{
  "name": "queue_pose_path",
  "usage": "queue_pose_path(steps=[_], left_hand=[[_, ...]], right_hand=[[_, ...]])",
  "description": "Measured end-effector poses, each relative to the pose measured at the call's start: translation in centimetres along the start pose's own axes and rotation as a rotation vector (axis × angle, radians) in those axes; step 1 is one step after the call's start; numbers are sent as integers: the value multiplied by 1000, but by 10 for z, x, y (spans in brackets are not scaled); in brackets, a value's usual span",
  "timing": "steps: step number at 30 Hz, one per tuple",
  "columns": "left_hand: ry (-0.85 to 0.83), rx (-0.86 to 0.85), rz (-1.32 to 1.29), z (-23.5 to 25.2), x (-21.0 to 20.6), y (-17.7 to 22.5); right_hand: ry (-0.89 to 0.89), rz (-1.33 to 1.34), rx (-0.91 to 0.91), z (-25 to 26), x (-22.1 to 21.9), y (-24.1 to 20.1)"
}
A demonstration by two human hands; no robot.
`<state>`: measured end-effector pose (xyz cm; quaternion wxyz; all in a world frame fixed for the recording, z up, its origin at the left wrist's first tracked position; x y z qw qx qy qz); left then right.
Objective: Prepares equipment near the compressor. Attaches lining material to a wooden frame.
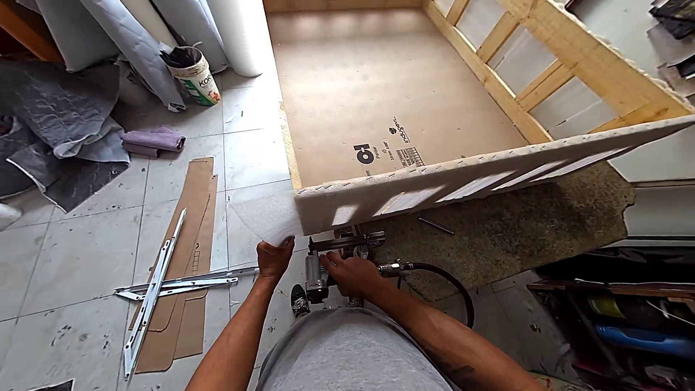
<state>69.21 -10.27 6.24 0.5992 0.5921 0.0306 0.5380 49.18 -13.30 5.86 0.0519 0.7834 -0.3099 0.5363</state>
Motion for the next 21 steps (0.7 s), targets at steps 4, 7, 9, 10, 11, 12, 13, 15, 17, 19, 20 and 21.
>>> queue_pose_path(steps=[4,7,9,10,11,12,13,15,17,19,20,21], left_hand=[[0,11,-13,1,1,-2],[6,28,-6,2,2,-5],[14,35,-9,1,1,-6],[10,42,-11,1,0,-7],[12,43,-6,0,-1,-8],[7,48,3,1,-2,-9],[-2,62,5,2,-2,-9],[-4,69,-18,3,1,-5],[7,64,-52,2,7,4],[-8,65,-42,2,8,8],[-18,57,-33,4,8,9],[-21,38,-29,5,10,12]], right_hand=[[27,-10,-6,2,10,-1],[52,8,4,-13,31,-11],[54,21,9,-18,46,-17],[50,24,0,-20,53,-18],[36,25,-14,-22,58,-20],[21,25,-28,-25,64,-23],[12,29,-40,-30,73,-26],[130,18,-10,-42,97,-34],[297,-13,32,-54,124,-44],[354,-51,50,-62,139,-52],[369,-61,66,-67,145,-56],[423,-68,97,-73,153,-60]])
Point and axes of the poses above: each hand's wrist, its own z-axis towards the middle knuckle, its own x-axis out of the back of the hand, y = z × x, the point moved 9 cm from there along z, towards the middle knuckle, and after that the axes turned 7 degrees about y, right-handed, at the moved point
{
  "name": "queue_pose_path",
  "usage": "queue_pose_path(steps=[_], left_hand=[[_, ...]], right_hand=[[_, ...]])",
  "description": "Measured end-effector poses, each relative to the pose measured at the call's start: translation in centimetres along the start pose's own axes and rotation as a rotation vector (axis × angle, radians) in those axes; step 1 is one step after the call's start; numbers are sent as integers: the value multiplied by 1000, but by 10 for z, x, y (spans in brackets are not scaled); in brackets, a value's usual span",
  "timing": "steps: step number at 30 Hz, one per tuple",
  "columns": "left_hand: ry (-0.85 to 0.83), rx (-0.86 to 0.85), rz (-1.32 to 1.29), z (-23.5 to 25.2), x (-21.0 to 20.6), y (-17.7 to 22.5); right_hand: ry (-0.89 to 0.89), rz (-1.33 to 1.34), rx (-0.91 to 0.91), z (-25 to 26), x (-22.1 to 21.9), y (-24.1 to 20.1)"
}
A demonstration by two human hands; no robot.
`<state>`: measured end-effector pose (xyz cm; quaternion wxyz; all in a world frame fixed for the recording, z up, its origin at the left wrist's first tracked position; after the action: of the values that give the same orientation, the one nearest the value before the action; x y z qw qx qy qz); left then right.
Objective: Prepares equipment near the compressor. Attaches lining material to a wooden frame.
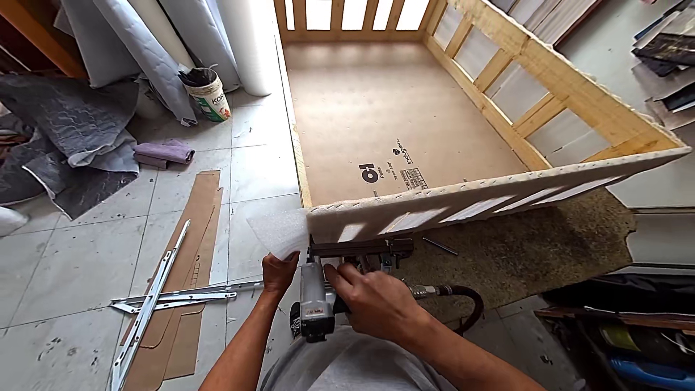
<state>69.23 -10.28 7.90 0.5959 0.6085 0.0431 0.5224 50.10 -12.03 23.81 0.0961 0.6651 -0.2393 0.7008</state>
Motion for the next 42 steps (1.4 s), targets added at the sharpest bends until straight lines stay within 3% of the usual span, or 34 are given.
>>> queue_pose_path(steps=[2,7,10,17,19,23,24,32,42], left_hand=[[-18,15,-7,-3,4,2],[-45,94,-20,-4,6,3],[-23,34,-6,-4,-2,-12],[-9,10,43,-4,-9,-20],[3,-18,45,-3,-8,-20],[13,-21,31,-3,-8,-17],[16,-19,28,-3,-9,-17],[25,-17,23,-5,-10,-17],[-51,72,38,-4,-13,-24]], right_hand=[[121,-10,49,-4,19,-4],[221,-53,55,-7,39,3],[157,2,33,-21,23,19],[205,-53,53,-29,-5,41],[132,-21,53,-31,-19,38],[-303,84,-139,-18,-77,54],[-343,86,-160,-17,-85,57],[-369,89,-125,-17,-126,65],[-484,166,-167,-31,-146,77]])
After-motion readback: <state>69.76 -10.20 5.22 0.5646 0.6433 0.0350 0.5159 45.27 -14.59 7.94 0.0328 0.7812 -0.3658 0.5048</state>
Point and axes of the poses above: each hand's wrist, its own z-axis towards the middle knuckle, its own x-axis out of the back of the hand, y = z × x, the point moved 9 cm from there along z, towards the middle knuckle, and after that the axes turned 7 degrees about y, right-handed, at the moved point
